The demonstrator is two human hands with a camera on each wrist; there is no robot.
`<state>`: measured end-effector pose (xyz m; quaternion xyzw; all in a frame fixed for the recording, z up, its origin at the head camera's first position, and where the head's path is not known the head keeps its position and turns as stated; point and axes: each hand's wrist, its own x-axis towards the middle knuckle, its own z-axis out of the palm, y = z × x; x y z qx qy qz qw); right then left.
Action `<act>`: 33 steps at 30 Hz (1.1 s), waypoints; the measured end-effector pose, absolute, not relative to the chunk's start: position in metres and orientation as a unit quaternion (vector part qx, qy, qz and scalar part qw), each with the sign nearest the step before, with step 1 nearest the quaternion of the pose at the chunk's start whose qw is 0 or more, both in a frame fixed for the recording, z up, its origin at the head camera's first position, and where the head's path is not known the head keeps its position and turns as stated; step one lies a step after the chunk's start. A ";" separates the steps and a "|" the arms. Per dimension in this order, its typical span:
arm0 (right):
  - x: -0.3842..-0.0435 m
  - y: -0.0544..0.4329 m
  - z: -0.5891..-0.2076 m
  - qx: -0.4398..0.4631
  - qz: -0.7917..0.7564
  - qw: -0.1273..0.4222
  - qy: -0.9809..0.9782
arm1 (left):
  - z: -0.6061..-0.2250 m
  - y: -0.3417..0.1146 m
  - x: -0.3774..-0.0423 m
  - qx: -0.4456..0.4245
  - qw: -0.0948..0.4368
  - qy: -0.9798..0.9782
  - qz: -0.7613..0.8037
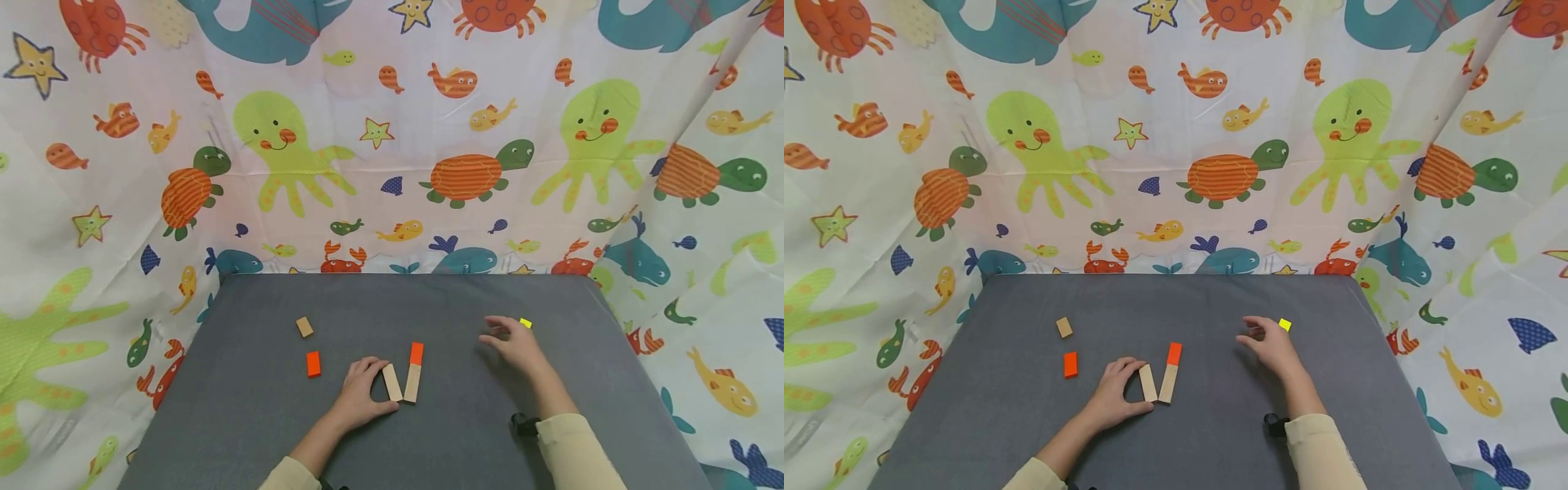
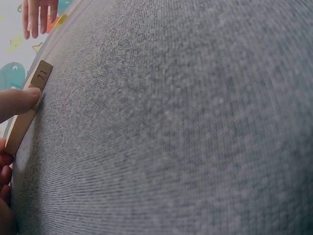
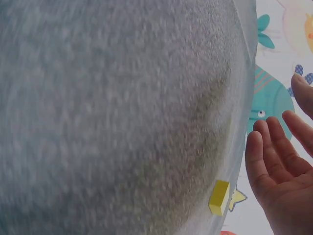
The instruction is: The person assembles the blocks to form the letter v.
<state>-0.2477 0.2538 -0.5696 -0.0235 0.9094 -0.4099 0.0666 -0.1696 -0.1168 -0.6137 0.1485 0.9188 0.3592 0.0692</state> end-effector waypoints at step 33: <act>-0.250 0.284 -0.567 -0.001 -0.416 0.058 0.907 | -0.618 -0.116 -0.172 0.143 0.076 0.921 0.354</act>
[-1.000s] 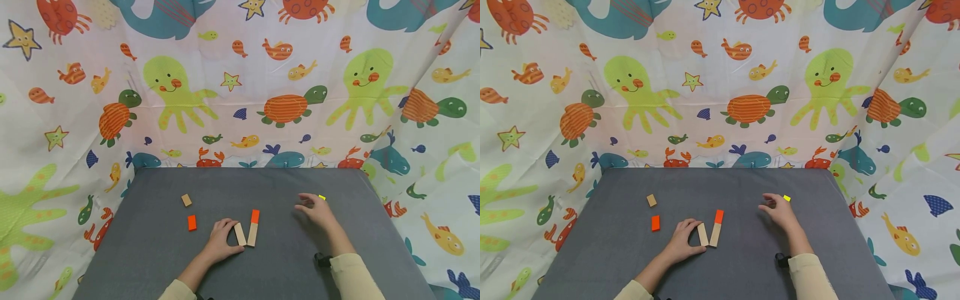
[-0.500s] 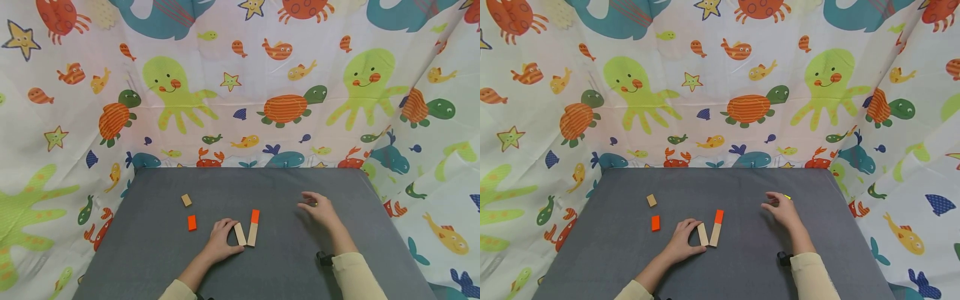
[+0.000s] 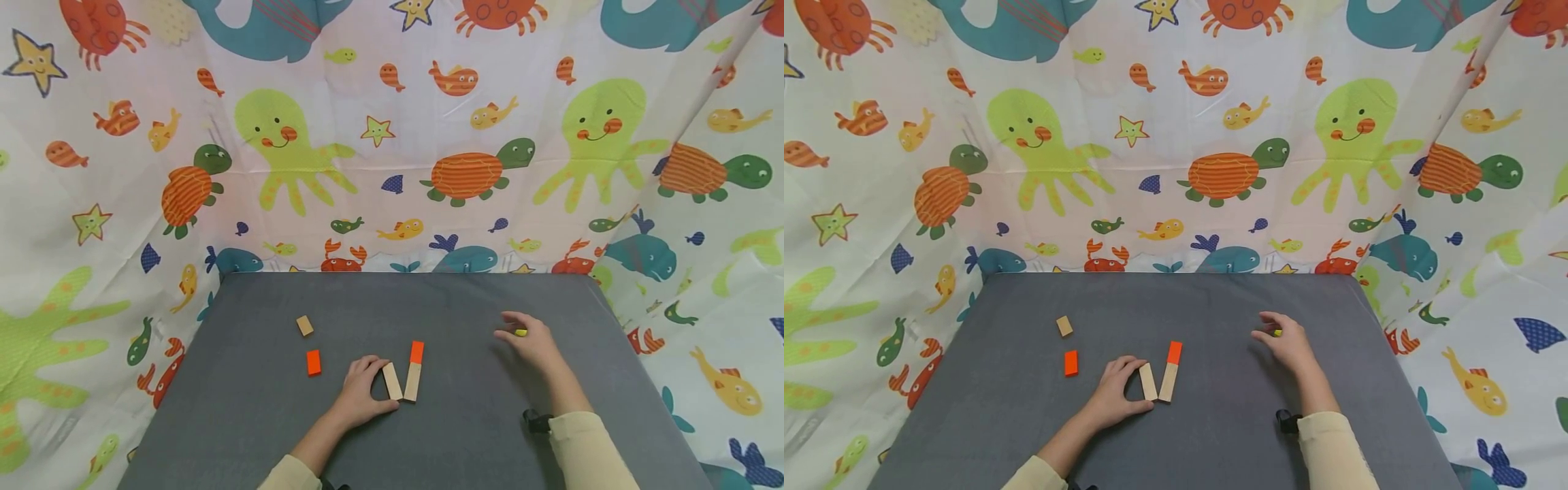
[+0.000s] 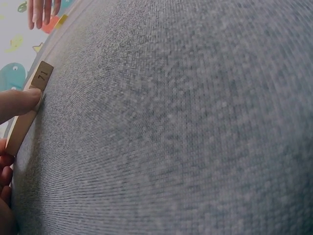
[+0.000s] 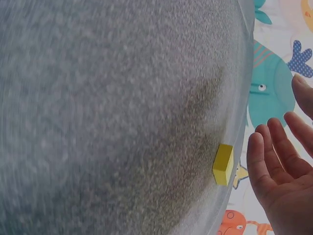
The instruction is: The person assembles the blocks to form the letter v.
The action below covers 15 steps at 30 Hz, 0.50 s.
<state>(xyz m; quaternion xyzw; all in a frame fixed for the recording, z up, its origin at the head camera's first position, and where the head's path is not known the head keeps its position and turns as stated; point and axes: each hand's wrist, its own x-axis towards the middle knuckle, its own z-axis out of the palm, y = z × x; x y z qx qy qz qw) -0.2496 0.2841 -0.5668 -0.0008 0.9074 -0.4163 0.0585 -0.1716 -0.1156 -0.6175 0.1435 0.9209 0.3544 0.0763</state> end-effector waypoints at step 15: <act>-0.248 0.298 -0.562 0.013 -0.406 0.051 0.912 | -0.614 -0.117 -0.170 0.144 0.080 0.919 0.358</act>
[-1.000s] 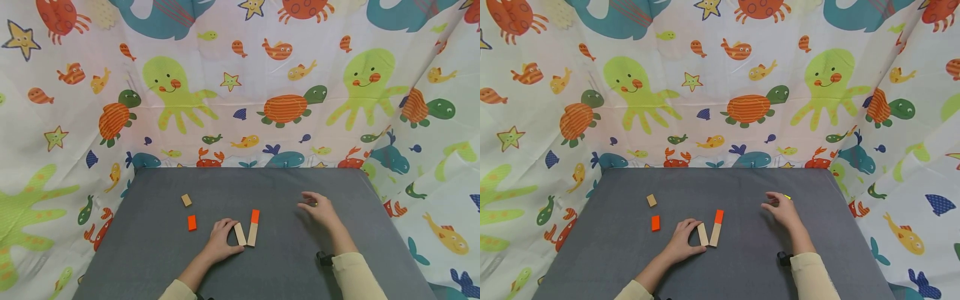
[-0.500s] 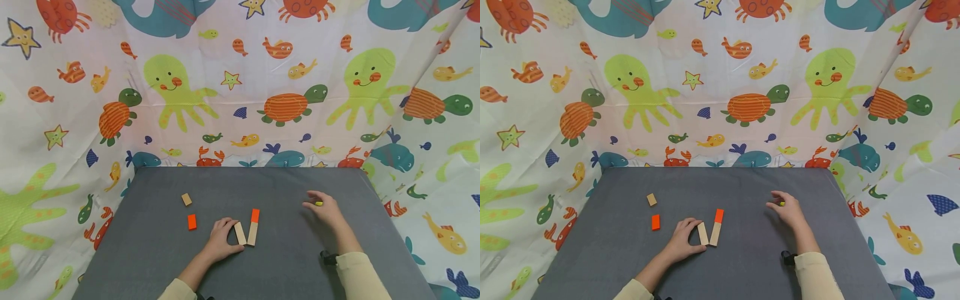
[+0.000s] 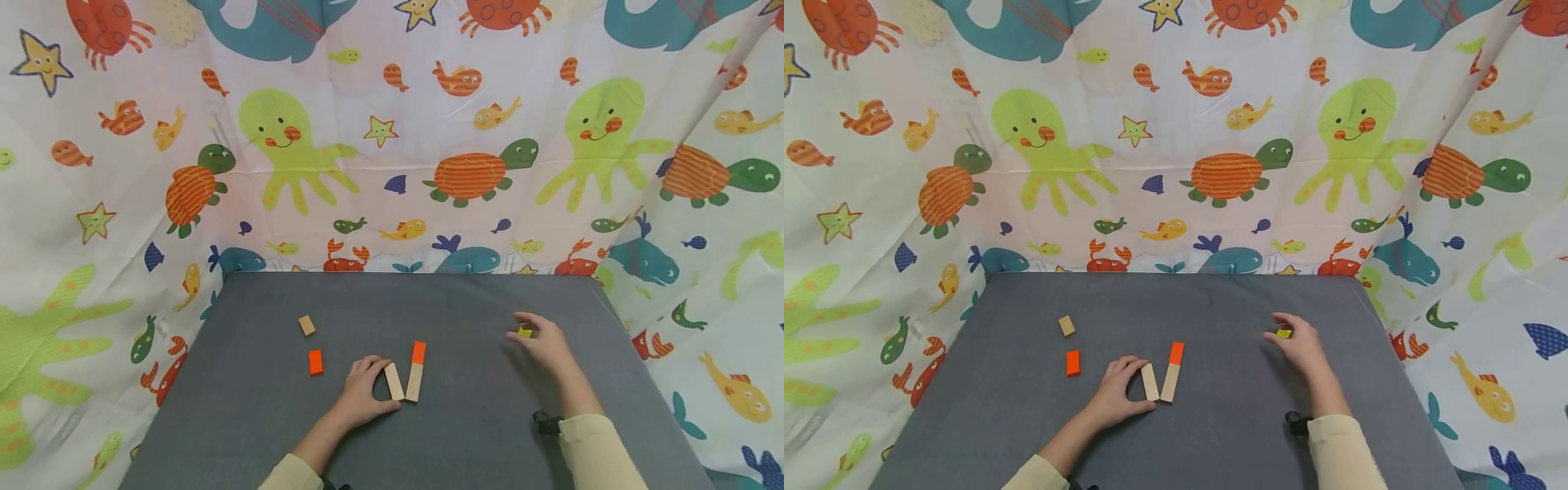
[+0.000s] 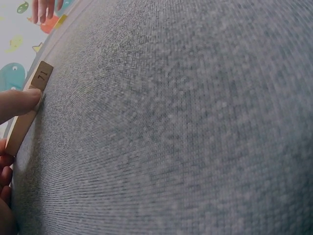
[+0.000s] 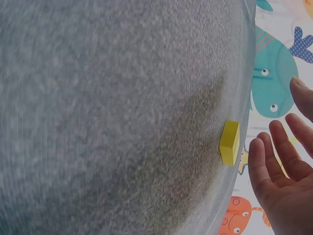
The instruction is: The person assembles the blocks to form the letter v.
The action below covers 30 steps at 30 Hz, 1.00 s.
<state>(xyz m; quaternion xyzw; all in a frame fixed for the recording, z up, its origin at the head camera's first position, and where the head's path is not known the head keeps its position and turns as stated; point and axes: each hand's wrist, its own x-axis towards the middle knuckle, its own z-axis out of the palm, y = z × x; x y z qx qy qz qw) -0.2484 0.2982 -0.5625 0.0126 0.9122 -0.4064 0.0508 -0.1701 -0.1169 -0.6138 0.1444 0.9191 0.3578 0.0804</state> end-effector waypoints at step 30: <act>-0.257 0.319 -0.578 0.075 -0.374 0.069 0.922 | -0.612 -0.117 -0.169 0.137 0.085 0.919 0.360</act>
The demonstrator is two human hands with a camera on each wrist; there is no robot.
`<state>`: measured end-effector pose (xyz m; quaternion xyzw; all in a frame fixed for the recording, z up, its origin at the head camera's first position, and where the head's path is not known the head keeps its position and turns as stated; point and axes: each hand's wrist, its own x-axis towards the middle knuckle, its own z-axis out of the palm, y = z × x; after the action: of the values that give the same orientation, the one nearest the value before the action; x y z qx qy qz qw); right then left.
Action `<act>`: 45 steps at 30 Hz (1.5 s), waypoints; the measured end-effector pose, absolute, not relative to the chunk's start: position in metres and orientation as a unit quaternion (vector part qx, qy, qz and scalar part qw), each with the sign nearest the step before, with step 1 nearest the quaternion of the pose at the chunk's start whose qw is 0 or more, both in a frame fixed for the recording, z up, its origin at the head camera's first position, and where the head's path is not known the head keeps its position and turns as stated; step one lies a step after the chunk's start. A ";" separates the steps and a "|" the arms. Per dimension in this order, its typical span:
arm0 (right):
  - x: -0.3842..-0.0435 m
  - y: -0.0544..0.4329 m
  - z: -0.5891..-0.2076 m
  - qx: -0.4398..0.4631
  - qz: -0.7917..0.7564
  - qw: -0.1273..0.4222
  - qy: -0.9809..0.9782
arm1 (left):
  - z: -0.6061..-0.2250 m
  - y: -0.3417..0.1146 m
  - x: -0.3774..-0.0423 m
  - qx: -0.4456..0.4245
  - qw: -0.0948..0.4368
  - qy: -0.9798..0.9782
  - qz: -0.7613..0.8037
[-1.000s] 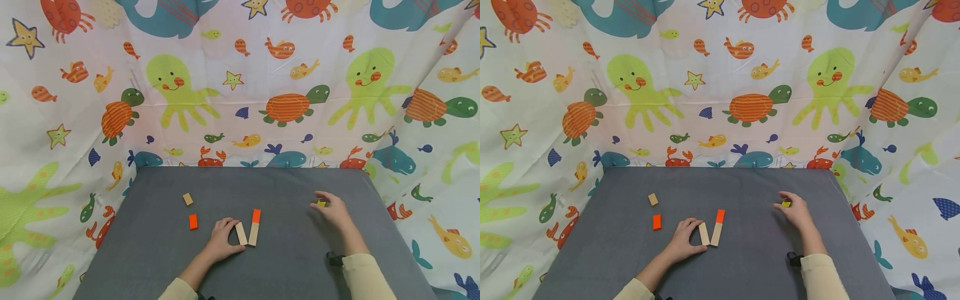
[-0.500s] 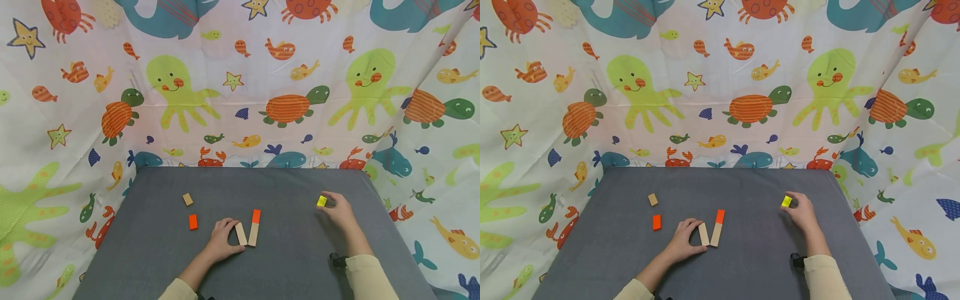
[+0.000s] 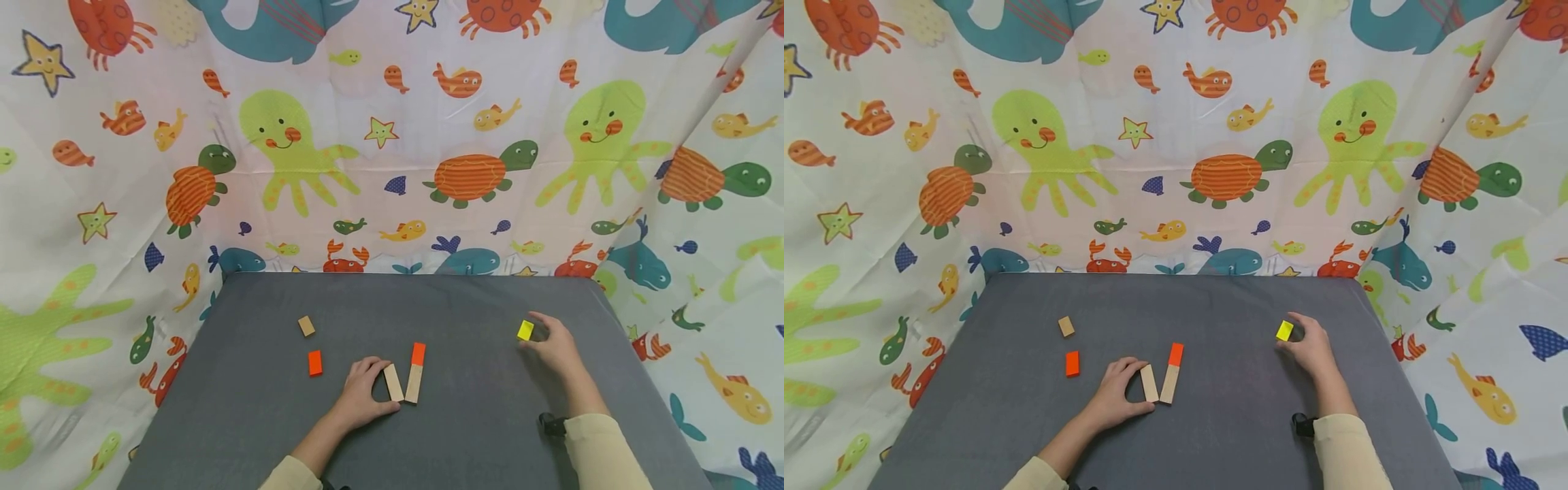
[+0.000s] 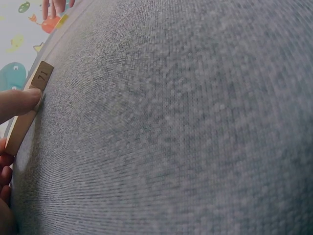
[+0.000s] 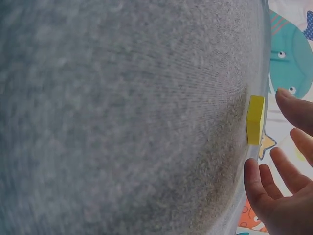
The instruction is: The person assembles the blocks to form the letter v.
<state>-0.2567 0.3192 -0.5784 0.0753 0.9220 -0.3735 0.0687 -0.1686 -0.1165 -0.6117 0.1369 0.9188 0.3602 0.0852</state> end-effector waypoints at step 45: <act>-0.260 0.310 -0.586 0.096 -0.346 0.066 0.931 | -0.611 -0.114 -0.169 0.131 0.085 0.918 0.365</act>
<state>-0.2602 0.3103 -0.5857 0.0965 0.9310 -0.3459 0.0659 -0.1692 -0.1144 -0.6111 0.1309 0.9180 0.3647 0.0846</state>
